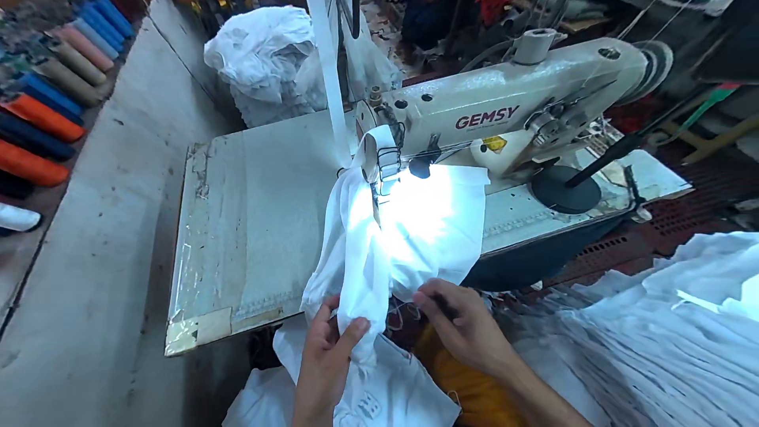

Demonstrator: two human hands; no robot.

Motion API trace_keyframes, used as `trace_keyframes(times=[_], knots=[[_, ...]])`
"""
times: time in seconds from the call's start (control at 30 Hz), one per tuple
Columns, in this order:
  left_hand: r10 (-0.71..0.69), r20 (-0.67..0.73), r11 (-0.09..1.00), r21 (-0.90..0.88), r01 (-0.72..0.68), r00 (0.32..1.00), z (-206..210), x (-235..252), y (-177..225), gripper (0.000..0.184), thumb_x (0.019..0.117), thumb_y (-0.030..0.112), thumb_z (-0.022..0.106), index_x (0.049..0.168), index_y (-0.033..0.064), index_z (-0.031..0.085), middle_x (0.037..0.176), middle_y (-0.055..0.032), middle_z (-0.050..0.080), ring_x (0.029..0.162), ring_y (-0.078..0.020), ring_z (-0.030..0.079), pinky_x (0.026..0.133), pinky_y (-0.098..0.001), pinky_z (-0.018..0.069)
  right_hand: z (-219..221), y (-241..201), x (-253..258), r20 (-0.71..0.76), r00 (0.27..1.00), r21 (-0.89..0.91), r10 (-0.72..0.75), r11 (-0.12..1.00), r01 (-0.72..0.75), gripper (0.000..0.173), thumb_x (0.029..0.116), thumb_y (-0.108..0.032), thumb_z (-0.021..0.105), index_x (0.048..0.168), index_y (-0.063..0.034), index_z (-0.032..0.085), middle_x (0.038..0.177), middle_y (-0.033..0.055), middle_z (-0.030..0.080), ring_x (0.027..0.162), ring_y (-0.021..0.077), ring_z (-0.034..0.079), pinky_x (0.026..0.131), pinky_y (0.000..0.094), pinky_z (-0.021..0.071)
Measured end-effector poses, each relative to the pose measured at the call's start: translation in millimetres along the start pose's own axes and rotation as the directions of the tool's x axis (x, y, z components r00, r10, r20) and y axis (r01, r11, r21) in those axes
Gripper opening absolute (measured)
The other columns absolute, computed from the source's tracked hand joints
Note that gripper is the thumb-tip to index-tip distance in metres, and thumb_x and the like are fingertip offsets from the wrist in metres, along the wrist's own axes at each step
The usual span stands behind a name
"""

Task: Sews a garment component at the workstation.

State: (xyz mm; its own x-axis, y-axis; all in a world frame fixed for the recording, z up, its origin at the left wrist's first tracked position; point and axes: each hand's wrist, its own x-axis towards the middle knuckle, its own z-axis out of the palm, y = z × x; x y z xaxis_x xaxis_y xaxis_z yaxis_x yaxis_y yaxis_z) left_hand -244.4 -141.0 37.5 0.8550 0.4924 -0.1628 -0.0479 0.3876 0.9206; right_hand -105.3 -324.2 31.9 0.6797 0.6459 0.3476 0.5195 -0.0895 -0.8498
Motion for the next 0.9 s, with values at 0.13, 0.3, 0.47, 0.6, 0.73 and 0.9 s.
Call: trace_keyframes(times=[0.13, 0.3, 0.47, 0.6, 0.73, 0.9], knots=[[-0.064, 0.106, 0.992, -0.101, 0.075, 0.992, 10, 4, -6, 0.048, 0.0901, 0.002, 0.069, 0.134, -0.0018, 0.049, 0.108, -0.0090, 0.073, 0.095, -0.0159, 0.073, 0.086, -0.0349, 0.0620, -17, -1, -7, -0.086, 0.996, -0.083, 0.029, 0.996, -0.037, 0.024, 0.1067, -0.025, 0.055, 0.096, -0.0078, 0.068, 0.074, -0.0058, 0.059, 0.060, -0.0069, 0.049, 0.053, 0.0084, 0.0420], [-0.069, 0.041, 0.994, -0.085, 0.072, 0.997, 28, 3, -9, 0.051, 0.0874, 0.004, 0.074, 0.132, -0.0024, 0.050, 0.108, -0.0092, 0.073, 0.097, -0.0158, 0.073, 0.087, -0.0341, 0.0620, -20, -10, -18, -0.066, 0.996, -0.425, 0.064, 0.901, -0.086, 0.039, 0.1016, -0.048, 0.059, 0.114, -0.0116, 0.068, 0.075, -0.0037, 0.062, 0.058, 0.0061, 0.055, 0.050, 0.0260, 0.0474], [-0.053, -0.005, 0.995, -0.086, 0.052, 0.999, 34, 3, -10, 0.055, 0.0862, 0.003, 0.074, 0.134, -0.0047, 0.048, 0.110, -0.0108, 0.072, 0.098, -0.0166, 0.072, 0.087, -0.0338, 0.0618, -16, -32, -27, 0.068, 0.997, -0.388, 0.024, 0.922, 0.005, 0.042, 0.1018, -0.041, 0.059, 0.129, -0.0092, 0.063, 0.104, 0.0071, 0.066, 0.085, 0.0121, 0.065, 0.068, 0.0261, 0.0569], [-0.003, -0.016, 0.997, -0.072, 0.002, 1.000, 39, 2, -9, 0.055, 0.0854, 0.001, 0.076, 0.133, -0.0050, 0.049, 0.109, -0.0116, 0.072, 0.098, -0.0172, 0.073, 0.086, -0.0334, 0.0623, -8, -31, -27, 0.017, 0.996, -0.445, -0.091, 0.891, 0.089, 0.034, 0.1037, -0.033, 0.058, 0.129, -0.0130, 0.067, 0.100, 0.0056, 0.068, 0.083, 0.0125, 0.066, 0.066, 0.0246, 0.0553], [0.037, 0.002, 0.999, -0.036, -0.037, 0.999, 42, 1, -9, 0.053, 0.0865, 0.002, 0.076, 0.131, -0.0055, 0.049, 0.108, -0.0119, 0.072, 0.097, -0.0171, 0.073, 0.086, -0.0334, 0.0625, -6, -30, -26, -0.042, 0.992, -0.474, -0.122, 0.876, 0.088, 0.033, 0.1016, -0.034, 0.063, 0.127, -0.0135, 0.070, 0.094, 0.0035, 0.069, 0.073, 0.0093, 0.064, 0.058, 0.0228, 0.0522], [0.029, -0.007, 1.000, -0.013, -0.029, 1.000, 44, 2, -9, 0.053, 0.0862, 0.003, 0.076, 0.131, -0.0057, 0.049, 0.108, -0.0122, 0.072, 0.097, -0.0172, 0.073, 0.085, -0.0329, 0.0625, -7, -29, -27, -0.041, 0.991, -0.488, -0.124, 0.869, 0.088, 0.032, 0.1022, -0.033, 0.062, 0.126, -0.0134, 0.071, 0.094, 0.0035, 0.069, 0.074, 0.0095, 0.064, 0.059, 0.0227, 0.0524]])
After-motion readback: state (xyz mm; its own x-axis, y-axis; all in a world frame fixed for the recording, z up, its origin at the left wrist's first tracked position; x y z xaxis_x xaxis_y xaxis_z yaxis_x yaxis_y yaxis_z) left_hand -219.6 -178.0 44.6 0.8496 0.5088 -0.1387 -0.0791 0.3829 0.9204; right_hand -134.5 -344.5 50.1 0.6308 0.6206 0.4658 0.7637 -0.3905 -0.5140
